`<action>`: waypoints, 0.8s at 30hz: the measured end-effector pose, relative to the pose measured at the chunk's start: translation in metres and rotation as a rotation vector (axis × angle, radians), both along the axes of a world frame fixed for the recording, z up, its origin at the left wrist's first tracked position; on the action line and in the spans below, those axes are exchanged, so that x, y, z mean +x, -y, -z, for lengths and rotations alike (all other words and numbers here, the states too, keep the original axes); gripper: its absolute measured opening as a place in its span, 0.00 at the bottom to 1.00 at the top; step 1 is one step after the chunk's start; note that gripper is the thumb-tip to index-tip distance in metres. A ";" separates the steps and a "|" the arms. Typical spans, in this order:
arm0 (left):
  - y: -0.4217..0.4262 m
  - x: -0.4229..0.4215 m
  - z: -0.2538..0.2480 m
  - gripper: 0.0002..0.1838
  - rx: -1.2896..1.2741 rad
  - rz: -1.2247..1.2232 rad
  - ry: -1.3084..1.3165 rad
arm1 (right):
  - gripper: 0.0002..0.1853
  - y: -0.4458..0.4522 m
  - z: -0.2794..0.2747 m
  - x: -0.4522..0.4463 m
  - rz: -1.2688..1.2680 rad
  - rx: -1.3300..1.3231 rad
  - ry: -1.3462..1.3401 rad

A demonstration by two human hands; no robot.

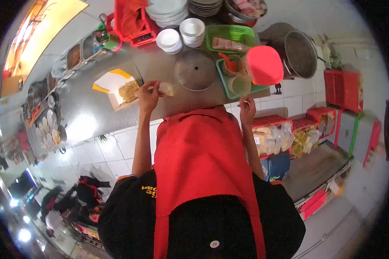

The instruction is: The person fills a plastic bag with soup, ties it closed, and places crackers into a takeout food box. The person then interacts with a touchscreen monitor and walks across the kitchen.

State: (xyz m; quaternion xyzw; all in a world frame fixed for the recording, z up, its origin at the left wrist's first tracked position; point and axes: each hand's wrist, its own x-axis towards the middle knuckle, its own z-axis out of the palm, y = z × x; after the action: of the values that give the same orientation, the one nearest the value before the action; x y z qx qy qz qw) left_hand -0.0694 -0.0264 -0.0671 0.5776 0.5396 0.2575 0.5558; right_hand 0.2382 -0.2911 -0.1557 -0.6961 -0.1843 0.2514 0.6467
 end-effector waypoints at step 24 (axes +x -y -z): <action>0.025 -0.015 0.046 0.09 0.228 -0.216 -0.036 | 0.09 -0.238 -0.033 -0.152 -1.077 -0.251 -0.371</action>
State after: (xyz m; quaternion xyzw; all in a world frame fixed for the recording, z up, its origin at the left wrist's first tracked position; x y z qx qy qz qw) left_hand -0.0842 -0.0510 -0.1134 0.5803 0.5758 0.3649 0.4457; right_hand 0.0866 -0.0526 -0.1231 -0.5198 -0.3649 0.6825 0.3618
